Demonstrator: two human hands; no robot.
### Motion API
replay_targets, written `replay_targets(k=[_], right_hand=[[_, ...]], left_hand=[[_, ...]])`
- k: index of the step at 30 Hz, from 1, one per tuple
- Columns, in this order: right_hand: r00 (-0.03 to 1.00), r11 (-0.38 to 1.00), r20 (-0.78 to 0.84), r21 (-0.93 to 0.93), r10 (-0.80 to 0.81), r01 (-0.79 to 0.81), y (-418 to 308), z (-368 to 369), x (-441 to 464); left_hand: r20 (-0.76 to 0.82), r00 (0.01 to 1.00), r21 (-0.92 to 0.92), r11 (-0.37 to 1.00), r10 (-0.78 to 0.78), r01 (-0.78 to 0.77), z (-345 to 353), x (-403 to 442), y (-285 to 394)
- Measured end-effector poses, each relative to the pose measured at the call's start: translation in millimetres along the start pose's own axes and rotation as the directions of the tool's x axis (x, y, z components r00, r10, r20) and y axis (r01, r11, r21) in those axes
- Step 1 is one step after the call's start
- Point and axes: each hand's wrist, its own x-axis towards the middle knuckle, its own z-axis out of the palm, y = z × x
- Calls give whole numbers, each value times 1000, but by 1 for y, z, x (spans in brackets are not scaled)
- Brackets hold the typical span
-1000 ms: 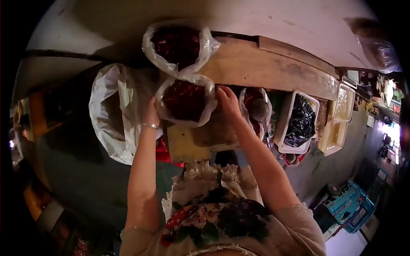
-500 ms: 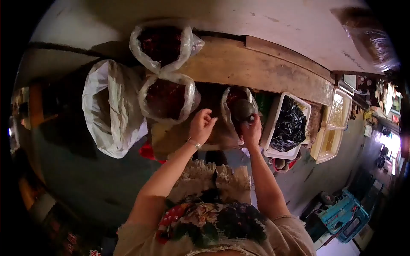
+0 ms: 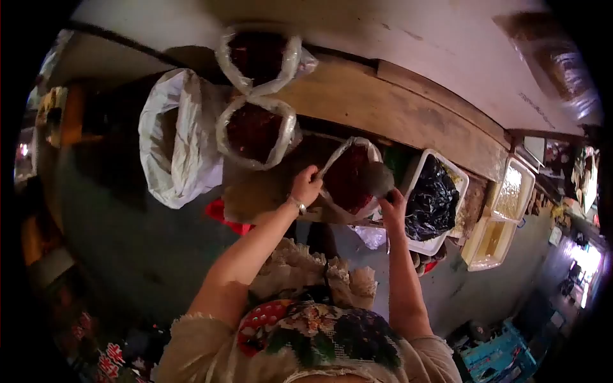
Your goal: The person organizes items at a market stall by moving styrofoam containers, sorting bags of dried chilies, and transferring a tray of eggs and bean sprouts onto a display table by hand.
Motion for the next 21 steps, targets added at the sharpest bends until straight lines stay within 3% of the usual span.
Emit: replay_targets(k=[1,3,7,9,11,12,13,15,17,18,19,21], right_hand=[[1000,999,4,44,-29,28,-6,-1,-5],[997,952,71,305,-41,18,-34,3,-24],[967,936,242,316,80,-156,-50,23,-48],[945,917,317,350,79,-194,-57,42,-55],[928,907,370,375,44,-193,-52,68,-65],[908,916,418,354,27,-190,-51,81,-69],[885,924,465,334,11,-186,-51,94,-73],[849,943,529,277,11,-186,-57,122,-77],[809,959,588,221,17,-180,-50,147,-75],[795,968,607,194,10,-160,-29,162,-72],[781,976,624,166,4,-138,-11,173,-70],[797,979,600,117,66,-169,-2,187,-67]], left_hand=[[104,986,-164,975,-133,149,-17,-14,21],[53,998,-97,995,-24,29,-35,-43,12],[-55,981,-228,958,-189,172,-77,-97,5],[-205,905,-445,859,-374,254,-103,-113,17],[-295,860,-512,829,-416,225,-134,-123,-22],[-400,894,-162,976,-203,149,-156,-124,-57],[-405,890,-165,974,-210,154,-169,-121,-45],[-463,884,20,996,-70,89,-202,-109,-2],[-423,906,77,995,-20,58,-226,-88,-25],[-371,918,-14,989,-144,150,-234,-77,-32],[-381,924,102,992,-33,78,-243,-64,-27],[-427,897,4,991,-118,132,-251,-49,-57]])
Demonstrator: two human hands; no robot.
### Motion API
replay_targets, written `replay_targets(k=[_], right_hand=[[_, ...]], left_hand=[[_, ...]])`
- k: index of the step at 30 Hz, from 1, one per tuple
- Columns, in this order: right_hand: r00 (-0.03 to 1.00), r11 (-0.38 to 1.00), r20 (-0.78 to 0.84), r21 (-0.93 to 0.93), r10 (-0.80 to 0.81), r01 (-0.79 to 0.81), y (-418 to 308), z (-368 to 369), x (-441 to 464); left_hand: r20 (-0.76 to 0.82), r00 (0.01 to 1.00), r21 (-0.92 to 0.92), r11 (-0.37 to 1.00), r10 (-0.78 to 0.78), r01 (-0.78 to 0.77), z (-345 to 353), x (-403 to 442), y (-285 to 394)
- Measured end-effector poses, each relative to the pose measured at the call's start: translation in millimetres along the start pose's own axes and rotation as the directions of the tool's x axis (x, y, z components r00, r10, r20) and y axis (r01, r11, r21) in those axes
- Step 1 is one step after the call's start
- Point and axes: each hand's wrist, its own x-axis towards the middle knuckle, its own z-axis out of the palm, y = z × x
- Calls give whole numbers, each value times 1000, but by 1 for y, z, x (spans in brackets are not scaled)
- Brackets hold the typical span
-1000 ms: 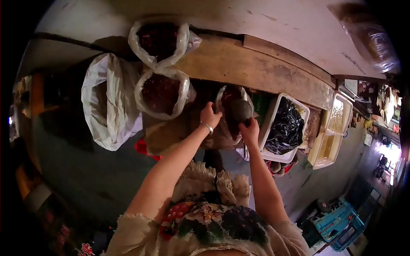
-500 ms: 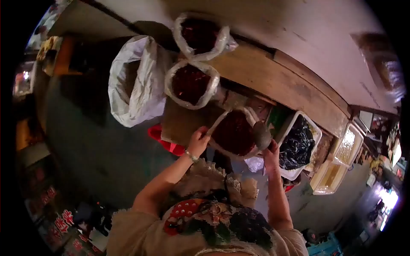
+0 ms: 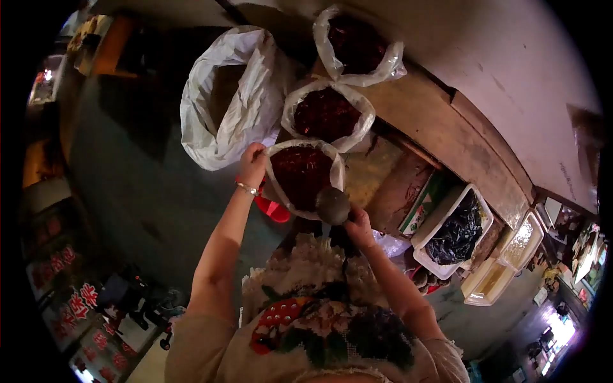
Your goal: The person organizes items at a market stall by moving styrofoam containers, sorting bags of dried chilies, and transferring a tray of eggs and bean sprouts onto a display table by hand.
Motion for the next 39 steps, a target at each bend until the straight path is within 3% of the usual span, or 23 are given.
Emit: replay_targets(k=[2,8,10,11,12,14,15,16,18,19,20,21,22,23,24,26,28,30,31,32,34,35,39], right_hand=[[970,970,-73,-89,-234,227,-11,11,7],[921,836,-256,-535,-294,118,-29,13,24],[935,893,-246,-431,-256,131,-19,13,39],[949,936,-228,-324,-218,137,-19,13,43],[949,936,-228,-326,-217,136,-19,12,43],[980,999,-198,-49,-32,23,-28,11,44],[979,998,-200,-53,-36,26,-35,9,42],[977,998,-214,-64,-4,-10,-44,6,36],[973,996,-227,-77,29,-48,-46,-5,34],[980,971,-183,-238,-81,36,-45,-11,35],[975,913,-124,-389,-186,125,-47,-18,38],[979,832,-139,-552,-148,48,-52,-29,39],[977,830,-142,-556,-157,53,-67,-31,41],[964,744,-139,-663,-226,79,-86,-31,45],[948,644,-126,-759,-292,98,-107,-31,49],[952,614,-99,-783,-288,104,-163,-18,57],[909,394,-12,-904,-416,169,-207,-8,73],[908,315,5,-937,-418,150,-254,10,97],[911,245,20,-961,-411,132,-266,15,108],[911,241,19,-962,-413,129,-263,16,122],[882,-15,215,-973,-420,230,-253,17,149],[882,-18,215,-973,-419,229,-253,18,156],[808,-292,456,-884,-372,365,-258,37,174]], left_hand=[[-22,1000,-74,997,-13,11,-1,-3,5],[-102,995,-101,995,9,-20,10,-31,20],[-144,987,-70,996,-67,58,12,-29,28],[-116,987,-314,947,-115,74,19,-19,12],[-115,986,-316,946,-116,75,20,-11,-4],[201,849,-594,628,-489,503,15,3,-23],[411,770,-607,483,-488,631,4,12,-33],[413,772,-610,483,-482,628,-1,16,-35],[524,654,-596,314,-546,739,-7,18,-40],[463,714,-550,461,-525,696,-4,18,-40],[465,716,-551,463,-520,694,-2,17,-39],[341,797,-524,602,-499,602,2,15,-38],[215,866,-474,727,-452,497,3,15,-33],[171,912,-276,871,-372,407,-2,15,-32],[170,917,-282,874,-361,396,-3,15,-30],[104,965,-354,898,-241,262,-2,17,-30],[132,975,-395,892,-181,219,6,34,-37],[113,990,-248,963,-85,111,23,59,-32],[156,972,-432,873,-174,226,32,67,-31],[158,972,-436,872,-172,224,39,77,-33],[282,879,-279,844,-385,459,50,94,-29],[208,874,-277,831,-438,482,58,94,-18],[291,920,-278,898,-261,342,68,107,-54]])
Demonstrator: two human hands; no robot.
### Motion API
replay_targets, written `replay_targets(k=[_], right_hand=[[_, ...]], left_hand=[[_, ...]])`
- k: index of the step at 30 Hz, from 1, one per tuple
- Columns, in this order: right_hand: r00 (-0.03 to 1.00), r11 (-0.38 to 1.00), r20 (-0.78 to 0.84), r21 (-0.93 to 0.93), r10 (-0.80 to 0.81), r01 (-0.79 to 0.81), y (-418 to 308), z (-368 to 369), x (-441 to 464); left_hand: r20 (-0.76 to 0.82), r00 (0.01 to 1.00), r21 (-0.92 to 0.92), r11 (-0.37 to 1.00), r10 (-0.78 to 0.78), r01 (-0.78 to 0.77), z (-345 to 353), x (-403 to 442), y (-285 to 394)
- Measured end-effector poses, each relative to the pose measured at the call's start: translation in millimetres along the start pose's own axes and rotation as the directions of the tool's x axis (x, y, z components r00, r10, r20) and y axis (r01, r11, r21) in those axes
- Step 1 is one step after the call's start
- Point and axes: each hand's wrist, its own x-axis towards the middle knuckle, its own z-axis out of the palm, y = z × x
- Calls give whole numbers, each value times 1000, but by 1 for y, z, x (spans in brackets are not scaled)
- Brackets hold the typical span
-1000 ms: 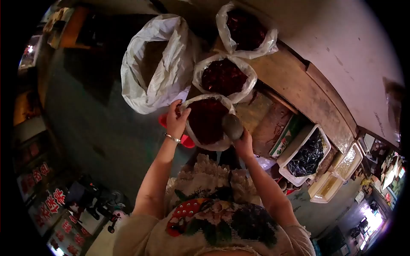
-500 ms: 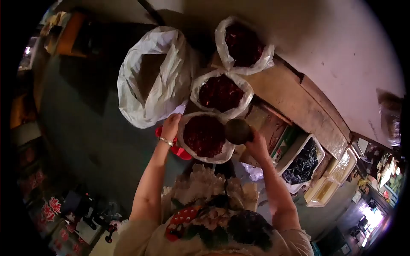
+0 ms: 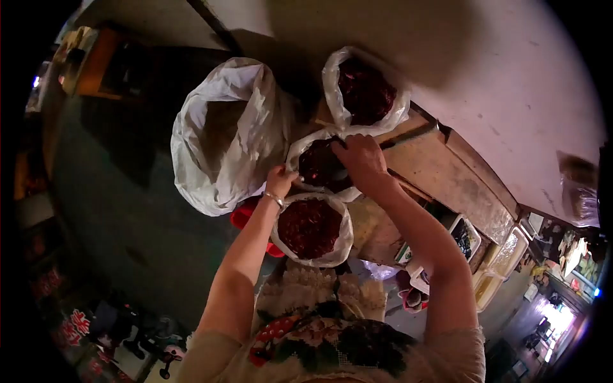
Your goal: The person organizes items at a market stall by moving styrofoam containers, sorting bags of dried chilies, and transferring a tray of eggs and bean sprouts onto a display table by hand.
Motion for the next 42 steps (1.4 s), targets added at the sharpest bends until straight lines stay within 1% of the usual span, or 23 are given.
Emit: replay_targets(k=[1,3,4,7,11,13,14,16,17,19,20,21,23,25,26,27,28,30,33,35,37,39,42], right_hand=[[997,992,4,-94,-80,80,-2,0,6],[988,981,14,-115,-154,154,-3,9,15],[972,961,24,-147,-234,235,-2,13,21],[952,899,125,-316,-278,304,1,19,39],[955,932,222,-259,-197,252,3,24,45],[967,902,-79,-386,-244,196,2,29,32],[968,903,-79,-386,-239,191,1,29,30],[969,983,-187,-120,-162,142,1,24,21],[971,985,-190,-121,-145,123,-3,14,11],[973,954,-196,293,125,-63,-21,-5,-25],[971,915,-142,384,193,-126,-30,-9,-49],[963,864,-86,467,255,-187,-38,-12,-75],[929,820,-9,472,371,-323,-57,0,-135],[879,729,38,542,476,-418,-74,22,-199],[844,659,141,564,518,-498,-83,22,-226],[795,576,243,577,556,-579,-92,22,-251],[762,548,232,572,605,-609,-100,27,-276],[719,469,383,566,579,-679,-116,39,-321],[652,391,456,543,606,-743,-126,39,-356],[624,376,363,557,692,-740,-135,57,-378],[609,292,231,715,759,-636,-142,69,-403],[576,274,210,719,790,-639,-154,75,-434],[527,176,191,805,828,-567,-184,84,-501]], left_hand=[[1,1000,6,1000,-6,6,2,-11,15],[80,994,-411,906,-77,103,14,-46,66],[57,998,-440,898,-3,28,12,-23,17],[82,990,-526,839,-111,138,19,-40,50],[115,991,-499,858,-74,122,16,-32,42],[113,992,-443,892,-48,93,15,-35,40],[118,992,-440,893,-48,95,15,-37,41],[97,994,-419,904,-42,79,16,-43,47],[113,993,-410,908,-40,83,18,-50,59],[-76,990,-343,936,-115,83,23,-66,79],[10,1000,-340,940,-12,15,14,-52,48],[37,999,-326,945,-7,19,11,-57,53],[-114,993,-65,998,19,-26,9,-74,65],[-106,985,7,991,134,-134,-7,-75,44],[-110,957,26,964,267,-266,-8,-81,47],[-97,953,116,954,288,-276,-10,-88,50],[-96,944,170,939,317,-298,-13,-95,48],[-59,931,277,902,360,-331,-7,-122,65],[50,881,471,767,470,-436,11,-163,81],[161,814,534,645,558,-547,26,-191,84],[260,757,495,590,600,-638,49,-224,87],[340,691,454,532,638,-715,70,-256,77],[461,715,453,554,526,-699,99,-306,47]])
